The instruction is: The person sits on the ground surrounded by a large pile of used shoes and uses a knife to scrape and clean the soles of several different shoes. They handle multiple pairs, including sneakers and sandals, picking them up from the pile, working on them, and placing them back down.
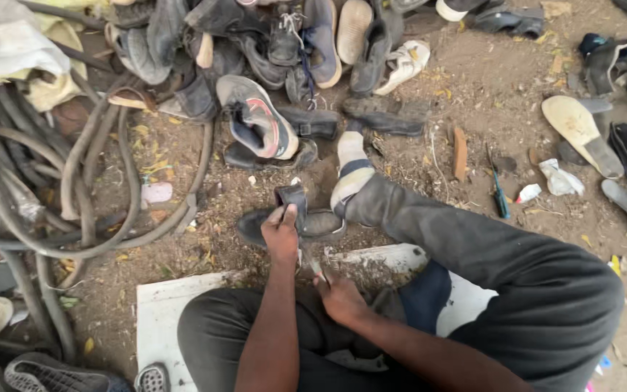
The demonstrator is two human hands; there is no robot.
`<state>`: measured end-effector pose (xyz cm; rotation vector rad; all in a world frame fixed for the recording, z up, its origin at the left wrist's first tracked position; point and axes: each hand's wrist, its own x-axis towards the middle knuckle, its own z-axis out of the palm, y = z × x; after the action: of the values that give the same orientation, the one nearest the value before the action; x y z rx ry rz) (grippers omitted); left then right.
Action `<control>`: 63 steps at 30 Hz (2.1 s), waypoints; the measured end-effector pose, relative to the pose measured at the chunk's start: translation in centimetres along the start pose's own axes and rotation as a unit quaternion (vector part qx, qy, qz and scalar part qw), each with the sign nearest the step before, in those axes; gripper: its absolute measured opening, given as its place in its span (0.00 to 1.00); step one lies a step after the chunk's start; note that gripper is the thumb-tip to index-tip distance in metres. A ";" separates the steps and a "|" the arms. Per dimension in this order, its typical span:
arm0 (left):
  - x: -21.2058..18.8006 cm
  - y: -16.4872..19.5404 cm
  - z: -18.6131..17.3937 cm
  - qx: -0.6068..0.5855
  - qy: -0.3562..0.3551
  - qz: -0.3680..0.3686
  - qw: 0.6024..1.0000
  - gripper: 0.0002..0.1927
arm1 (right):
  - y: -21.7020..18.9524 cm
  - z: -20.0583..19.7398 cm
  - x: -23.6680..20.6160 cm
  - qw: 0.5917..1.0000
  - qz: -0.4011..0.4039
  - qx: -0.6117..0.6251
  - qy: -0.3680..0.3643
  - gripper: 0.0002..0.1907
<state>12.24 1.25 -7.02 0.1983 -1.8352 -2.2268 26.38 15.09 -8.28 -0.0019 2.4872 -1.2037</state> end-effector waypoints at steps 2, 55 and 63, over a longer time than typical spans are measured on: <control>0.7 -0.1 0.2 -0.056 0.016 0.008 0.998 0.17 | 1.2 0.1 1.1 0.998 -0.024 -0.059 0.008 0.17; -2.2 3.0 -0.6 0.140 -0.142 0.131 0.971 0.13 | 0.6 -2.8 -6.5 0.996 -0.029 -0.025 -0.075 0.22; -5.1 8.2 -3.4 0.600 -0.272 0.142 0.738 0.23 | 1.5 -7.0 -3.8 0.992 0.017 -0.106 -0.062 0.23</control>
<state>18.84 -1.99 0.06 -0.5461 -3.0607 -0.5912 27.82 21.98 -4.21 -0.0881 2.4818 -0.8921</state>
